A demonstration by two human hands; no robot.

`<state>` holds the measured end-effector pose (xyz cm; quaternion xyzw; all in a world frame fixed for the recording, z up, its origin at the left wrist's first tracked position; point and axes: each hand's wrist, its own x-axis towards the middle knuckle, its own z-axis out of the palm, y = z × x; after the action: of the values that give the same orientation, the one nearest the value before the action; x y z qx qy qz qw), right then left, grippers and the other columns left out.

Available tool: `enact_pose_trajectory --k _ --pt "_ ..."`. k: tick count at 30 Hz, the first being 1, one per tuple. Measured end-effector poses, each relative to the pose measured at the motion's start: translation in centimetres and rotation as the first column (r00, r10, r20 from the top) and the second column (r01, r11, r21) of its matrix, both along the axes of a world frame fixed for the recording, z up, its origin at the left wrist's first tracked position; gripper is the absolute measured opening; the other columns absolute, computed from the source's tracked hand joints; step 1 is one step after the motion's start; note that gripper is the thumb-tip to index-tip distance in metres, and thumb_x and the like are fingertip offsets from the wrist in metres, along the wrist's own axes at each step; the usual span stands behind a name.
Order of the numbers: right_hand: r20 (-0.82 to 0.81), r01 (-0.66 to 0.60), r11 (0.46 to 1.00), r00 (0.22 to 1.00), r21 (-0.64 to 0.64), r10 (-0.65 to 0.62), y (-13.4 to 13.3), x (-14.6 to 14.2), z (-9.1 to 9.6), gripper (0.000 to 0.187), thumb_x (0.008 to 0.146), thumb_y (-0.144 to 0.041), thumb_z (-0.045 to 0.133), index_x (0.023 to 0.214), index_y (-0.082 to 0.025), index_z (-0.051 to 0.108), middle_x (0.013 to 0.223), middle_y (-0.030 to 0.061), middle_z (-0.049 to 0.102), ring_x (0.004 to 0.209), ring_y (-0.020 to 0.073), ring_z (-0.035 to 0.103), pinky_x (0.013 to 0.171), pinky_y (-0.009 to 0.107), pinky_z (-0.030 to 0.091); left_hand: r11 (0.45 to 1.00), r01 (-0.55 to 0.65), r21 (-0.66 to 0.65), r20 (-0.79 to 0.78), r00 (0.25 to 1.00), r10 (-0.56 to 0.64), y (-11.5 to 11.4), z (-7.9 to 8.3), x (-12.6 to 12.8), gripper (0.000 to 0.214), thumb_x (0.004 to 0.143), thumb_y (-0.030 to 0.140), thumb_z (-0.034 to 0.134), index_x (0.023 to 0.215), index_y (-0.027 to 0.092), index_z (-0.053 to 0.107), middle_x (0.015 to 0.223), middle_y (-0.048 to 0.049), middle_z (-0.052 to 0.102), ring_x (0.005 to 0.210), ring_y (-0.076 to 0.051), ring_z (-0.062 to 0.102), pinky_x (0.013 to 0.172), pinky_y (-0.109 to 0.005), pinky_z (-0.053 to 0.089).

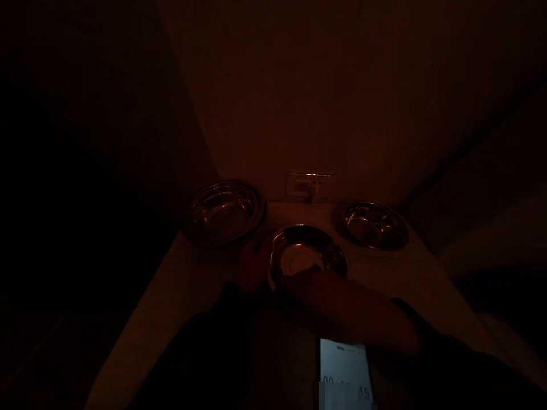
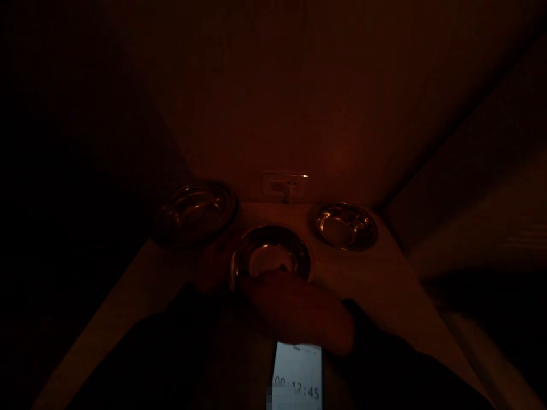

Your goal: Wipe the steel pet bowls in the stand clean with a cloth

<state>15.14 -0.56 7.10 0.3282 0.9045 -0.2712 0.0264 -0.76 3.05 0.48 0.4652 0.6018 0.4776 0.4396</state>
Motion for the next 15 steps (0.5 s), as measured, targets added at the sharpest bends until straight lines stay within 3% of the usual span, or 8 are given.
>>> enact_pose_trajectory --k 4,8,11,15 --pt "0.013 -0.029 1.000 1.000 0.013 0.028 0.0 0.7 0.1 0.028 0.094 -0.033 0.041 0.112 -0.017 0.057 0.093 0.0088 0.068 0.079 0.0181 0.063 0.064 0.027 0.040 1.000 0.010 -0.005 -0.001 1.000 -0.010 -0.1 0.3 -0.3 0.030 0.081 0.033 0.055 0.097 0.015 0.073 0.100 -0.0073 0.074 0.096 -0.024 0.066 0.086 -0.034 0.050" --pt "0.118 -0.068 0.998 0.991 0.004 0.067 0.4 2.5 0.8 0.020 0.089 -0.029 0.050 0.103 -0.022 0.062 0.090 0.0053 0.069 0.075 0.0175 0.063 0.057 0.025 0.037 1.000 0.020 -0.024 0.016 1.000 -0.019 -0.1 0.3 -0.4 0.033 0.080 0.037 0.056 0.096 0.014 0.073 0.097 -0.0069 0.074 0.095 -0.024 0.066 0.085 -0.033 0.050" --pt "0.165 -0.099 0.993 0.982 0.064 0.088 0.2 2.6 0.8 0.019 0.084 -0.027 0.056 0.101 -0.021 0.062 0.088 0.0049 0.069 0.073 0.0196 0.063 0.054 0.026 0.034 0.999 -0.014 -0.041 0.023 1.000 0.015 -0.1 0.1 -0.4 0.036 0.081 0.040 0.054 0.098 0.014 0.073 0.097 -0.0071 0.074 0.094 -0.024 0.066 0.084 -0.034 0.050" --pt "0.122 -0.068 0.987 0.991 0.147 0.050 0.4 2.1 -0.1 0.023 0.088 -0.023 0.048 0.109 -0.018 0.059 0.088 0.0068 0.069 0.074 0.0197 0.064 0.056 0.028 0.035 0.999 -0.016 -0.045 0.045 0.999 0.018 -0.1 0.2 -0.1 0.036 0.086 0.037 0.049 0.103 0.015 0.071 0.108 -0.0079 0.072 0.105 -0.024 0.063 0.093 -0.035 0.046"
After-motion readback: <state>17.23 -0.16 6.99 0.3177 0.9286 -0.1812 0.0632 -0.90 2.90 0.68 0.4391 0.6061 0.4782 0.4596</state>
